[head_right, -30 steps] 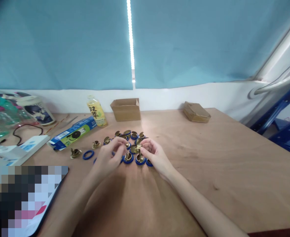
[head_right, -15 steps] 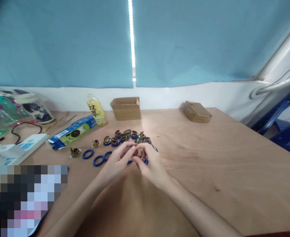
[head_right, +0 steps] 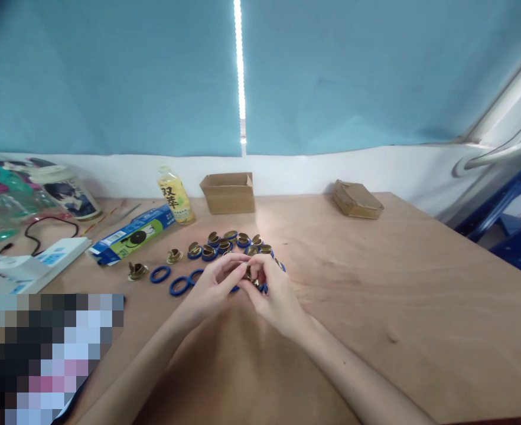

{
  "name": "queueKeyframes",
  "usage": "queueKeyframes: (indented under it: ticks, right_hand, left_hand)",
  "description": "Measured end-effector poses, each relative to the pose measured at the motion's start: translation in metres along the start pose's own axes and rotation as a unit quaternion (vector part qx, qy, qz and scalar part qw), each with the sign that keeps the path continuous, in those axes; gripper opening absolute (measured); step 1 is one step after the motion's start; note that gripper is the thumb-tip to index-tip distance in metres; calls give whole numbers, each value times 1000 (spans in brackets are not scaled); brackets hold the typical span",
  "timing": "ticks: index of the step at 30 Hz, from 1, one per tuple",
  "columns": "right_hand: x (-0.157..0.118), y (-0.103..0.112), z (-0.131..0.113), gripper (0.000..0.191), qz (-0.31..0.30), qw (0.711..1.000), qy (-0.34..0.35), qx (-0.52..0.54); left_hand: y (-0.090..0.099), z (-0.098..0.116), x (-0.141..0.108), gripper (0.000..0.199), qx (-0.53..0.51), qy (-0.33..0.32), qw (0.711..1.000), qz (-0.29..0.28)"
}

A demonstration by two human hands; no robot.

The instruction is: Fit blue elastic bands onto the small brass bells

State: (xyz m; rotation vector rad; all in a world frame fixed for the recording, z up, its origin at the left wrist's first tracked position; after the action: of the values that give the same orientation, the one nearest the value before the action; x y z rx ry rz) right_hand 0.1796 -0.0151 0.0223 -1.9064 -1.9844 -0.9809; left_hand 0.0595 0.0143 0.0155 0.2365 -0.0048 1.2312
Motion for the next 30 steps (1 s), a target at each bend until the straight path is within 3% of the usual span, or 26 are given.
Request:
queueKeyframes:
  ticks: [9, 13, 18, 30]
  right_hand:
    - [4, 5, -2, 4, 10, 1000, -6, 17]
    - [7, 6, -7, 12, -10, 999, 10, -34]
    - [5, -1, 0, 16, -76, 996, -40, -18]
    - [5, -7, 3, 28, -86, 994, -15, -72]
  left_hand:
    - [6, -2, -1, 20, -19, 22, 999, 22]
    - [7, -4, 0, 20, -37, 22, 999, 21]
    - [8, -5, 0, 20, -46, 25, 998, 21]
    - [2, -3, 0, 22, -58, 14, 998, 13]
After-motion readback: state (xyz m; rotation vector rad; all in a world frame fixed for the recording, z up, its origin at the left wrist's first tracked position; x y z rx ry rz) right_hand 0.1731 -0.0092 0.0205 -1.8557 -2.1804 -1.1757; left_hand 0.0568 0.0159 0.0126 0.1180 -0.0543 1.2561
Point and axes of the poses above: each hand's wrist, its own x-axis towards the middle knuckle, its own y-axis out of the back of the hand, z = x × y, the point moved 7 cm from there along x, towards the middle knuckle, and after that the axes turned 7 degrees about x, right-handed, at the moved point
